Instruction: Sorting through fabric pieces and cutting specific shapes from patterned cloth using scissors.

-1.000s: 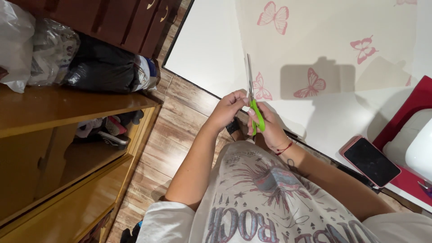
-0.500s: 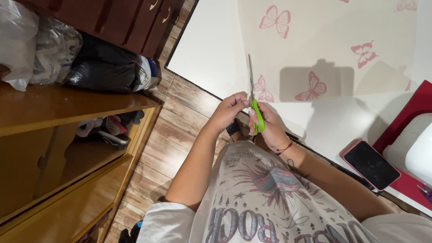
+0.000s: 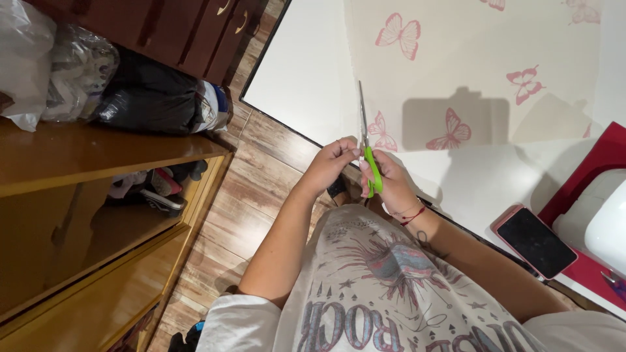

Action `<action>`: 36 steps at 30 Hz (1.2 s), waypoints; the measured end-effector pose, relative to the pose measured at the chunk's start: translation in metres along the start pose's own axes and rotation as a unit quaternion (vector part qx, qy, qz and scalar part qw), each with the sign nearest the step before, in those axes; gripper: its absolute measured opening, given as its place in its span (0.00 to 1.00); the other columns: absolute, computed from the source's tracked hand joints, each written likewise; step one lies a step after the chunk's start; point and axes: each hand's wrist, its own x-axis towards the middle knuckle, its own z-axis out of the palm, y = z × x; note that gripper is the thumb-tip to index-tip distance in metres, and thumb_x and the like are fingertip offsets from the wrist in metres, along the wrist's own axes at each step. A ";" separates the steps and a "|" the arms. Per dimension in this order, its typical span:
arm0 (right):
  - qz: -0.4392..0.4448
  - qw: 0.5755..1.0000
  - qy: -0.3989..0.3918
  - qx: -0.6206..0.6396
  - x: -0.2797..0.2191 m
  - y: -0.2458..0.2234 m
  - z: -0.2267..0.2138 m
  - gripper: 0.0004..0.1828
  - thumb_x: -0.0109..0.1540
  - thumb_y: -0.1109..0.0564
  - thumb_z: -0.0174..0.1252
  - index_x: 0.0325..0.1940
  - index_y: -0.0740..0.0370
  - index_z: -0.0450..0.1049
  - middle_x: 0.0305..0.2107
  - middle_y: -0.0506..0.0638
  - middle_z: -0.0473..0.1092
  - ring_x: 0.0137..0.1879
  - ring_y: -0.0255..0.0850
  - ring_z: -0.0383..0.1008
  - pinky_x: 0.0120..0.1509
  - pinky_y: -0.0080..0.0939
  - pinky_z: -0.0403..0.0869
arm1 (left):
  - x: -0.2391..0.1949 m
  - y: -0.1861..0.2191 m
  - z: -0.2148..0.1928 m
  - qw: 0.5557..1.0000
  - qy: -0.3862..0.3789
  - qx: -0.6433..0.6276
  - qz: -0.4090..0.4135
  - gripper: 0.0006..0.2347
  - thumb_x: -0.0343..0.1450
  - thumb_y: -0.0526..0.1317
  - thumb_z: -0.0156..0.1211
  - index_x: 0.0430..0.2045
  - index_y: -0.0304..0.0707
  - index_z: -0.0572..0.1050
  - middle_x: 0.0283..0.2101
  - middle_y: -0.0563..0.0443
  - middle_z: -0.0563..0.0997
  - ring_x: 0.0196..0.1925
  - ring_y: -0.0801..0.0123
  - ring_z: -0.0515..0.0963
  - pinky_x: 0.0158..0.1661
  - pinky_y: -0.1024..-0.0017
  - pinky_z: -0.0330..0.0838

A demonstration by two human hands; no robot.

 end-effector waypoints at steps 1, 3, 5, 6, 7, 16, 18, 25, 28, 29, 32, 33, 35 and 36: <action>0.001 1.000 0.001 0.005 0.000 -0.003 0.002 0.21 0.68 0.48 0.59 0.52 0.70 0.69 0.19 0.51 0.68 0.19 0.36 0.72 0.25 0.43 0.80 | 0.000 -0.001 -0.001 1.000 -0.002 0.005 -0.003 0.04 0.71 0.40 0.62 0.32 0.40 0.79 0.25 0.58 0.71 0.30 0.76 0.70 0.34 0.78 0.65; -0.001 1.000 0.002 0.003 0.004 -0.010 0.005 0.21 0.68 0.48 0.58 0.53 0.70 0.69 0.20 0.51 0.68 0.20 0.36 0.72 0.26 0.43 0.80 | -0.006 0.011 0.001 1.000 -0.003 0.000 0.001 0.04 0.71 0.39 0.61 0.32 0.40 0.79 0.25 0.58 0.71 0.30 0.76 0.70 0.35 0.77 0.65; -0.003 1.000 0.004 0.001 0.008 -0.013 0.006 0.22 0.68 0.47 0.57 0.54 0.71 0.69 0.21 0.50 0.68 0.20 0.36 0.72 0.26 0.43 0.80 | -0.016 0.029 0.005 1.000 -0.004 -0.005 0.004 0.04 0.71 0.39 0.61 0.31 0.39 0.79 0.26 0.58 0.72 0.31 0.75 0.69 0.36 0.77 0.65; -0.007 1.000 -0.002 0.002 0.012 -0.011 0.005 0.23 0.68 0.47 0.57 0.55 0.70 0.68 0.21 0.51 0.68 0.20 0.37 0.73 0.25 0.41 0.79 | -0.023 0.040 0.008 1.000 -0.006 -0.007 0.004 0.04 0.71 0.39 0.60 0.31 0.39 0.79 0.26 0.58 0.72 0.32 0.75 0.69 0.37 0.76 0.66; -0.012 1.000 -0.008 0.002 0.016 -0.010 0.004 0.24 0.69 0.47 0.57 0.57 0.70 0.68 0.21 0.52 0.68 0.20 0.38 0.73 0.24 0.40 0.78 | -0.029 0.051 0.011 1.000 -0.008 -0.010 0.004 0.04 0.71 0.38 0.60 0.31 0.39 0.79 0.26 0.58 0.72 0.32 0.74 0.68 0.38 0.76 0.66; -0.037 0.999 -0.013 -0.012 0.032 -0.004 -0.002 0.26 0.70 0.43 0.53 0.61 0.66 0.67 0.21 0.52 0.67 0.22 0.36 0.73 0.24 0.30 0.72 | -0.012 0.017 -0.002 1.000 -0.020 0.006 0.010 0.04 0.71 0.39 0.61 0.31 0.39 0.79 0.23 0.58 0.71 0.30 0.75 0.71 0.37 0.77 0.66; -0.035 0.999 -0.011 -0.009 0.031 -0.005 0.002 0.24 0.70 0.44 0.54 0.59 0.67 0.68 0.21 0.52 0.67 0.21 0.36 0.72 0.23 0.31 0.73 | -0.015 0.026 0.003 1.000 -0.024 0.003 0.012 0.04 0.71 0.39 0.61 0.30 0.39 0.79 0.23 0.59 0.71 0.29 0.75 0.70 0.37 0.77 0.66; -0.033 0.999 0.004 0.015 0.037 0.005 0.002 0.22 0.69 0.48 0.57 0.58 0.68 0.69 0.21 0.53 0.69 0.18 0.36 0.71 0.23 0.36 0.77 | -0.023 0.039 0.011 0.999 -0.038 -0.008 0.011 0.05 0.71 0.40 0.61 0.31 0.38 0.80 0.23 0.59 0.70 0.30 0.75 0.71 0.38 0.76 0.66; -0.031 0.999 0.006 0.018 0.036 0.001 0.003 0.21 0.68 0.49 0.58 0.57 0.69 0.69 0.20 0.53 0.68 0.18 0.36 0.71 0.23 0.37 0.77 | -0.022 0.033 0.008 0.999 -0.041 0.004 0.011 0.05 0.71 0.40 0.61 0.32 0.38 0.79 0.24 0.59 0.70 0.31 0.74 0.71 0.38 0.76 0.66; -0.032 0.999 0.007 0.019 0.036 0.001 0.002 0.21 0.68 0.49 0.58 0.57 0.69 0.69 0.20 0.53 0.68 0.18 0.36 0.71 0.23 0.37 0.77 | -0.021 0.031 0.007 0.999 -0.041 0.005 0.011 0.05 0.71 0.40 0.61 0.32 0.38 0.79 0.24 0.59 0.70 0.31 0.74 0.71 0.38 0.76 0.66; -0.036 0.999 0.001 0.012 0.034 0.001 0.002 0.21 0.68 0.51 0.58 0.57 0.70 0.69 0.19 0.52 0.67 0.18 0.35 0.71 0.22 0.37 0.78 | -0.014 0.015 -0.001 0.999 -0.040 0.008 0.016 0.06 0.72 0.41 0.61 0.32 0.37 0.79 0.25 0.59 0.70 0.32 0.73 0.70 0.39 0.75 0.66; -0.035 0.999 -0.001 0.010 0.035 0.001 0.002 0.21 0.69 0.50 0.58 0.58 0.69 0.68 0.19 0.52 0.67 0.18 0.36 0.71 0.23 0.38 0.78 | -0.009 0.005 -0.007 0.999 -0.040 0.029 0.018 0.07 0.72 0.40 0.60 0.32 0.36 0.79 0.25 0.57 0.70 0.32 0.71 0.71 0.39 0.74 0.66; -0.034 0.999 -0.003 0.008 0.031 -0.006 0.002 0.21 0.69 0.50 0.57 0.58 0.69 0.68 0.20 0.52 0.67 0.18 0.36 0.72 0.23 0.38 0.78 | -0.005 0.000 -0.017 0.998 -0.040 0.051 0.020 0.07 0.72 0.40 0.59 0.32 0.35 0.78 0.25 0.56 0.70 0.32 0.69 0.71 0.39 0.72 0.67; -0.004 1.000 -0.020 -0.007 0.026 -0.013 0.003 0.25 0.69 0.45 0.55 0.60 0.69 0.67 0.21 0.53 0.68 0.21 0.38 0.73 0.26 0.41 0.80 | -0.006 0.006 -0.021 0.997 -0.021 0.076 -0.010 0.07 0.71 0.40 0.59 0.31 0.35 0.78 0.24 0.53 0.72 0.28 0.67 0.74 0.35 0.71 0.70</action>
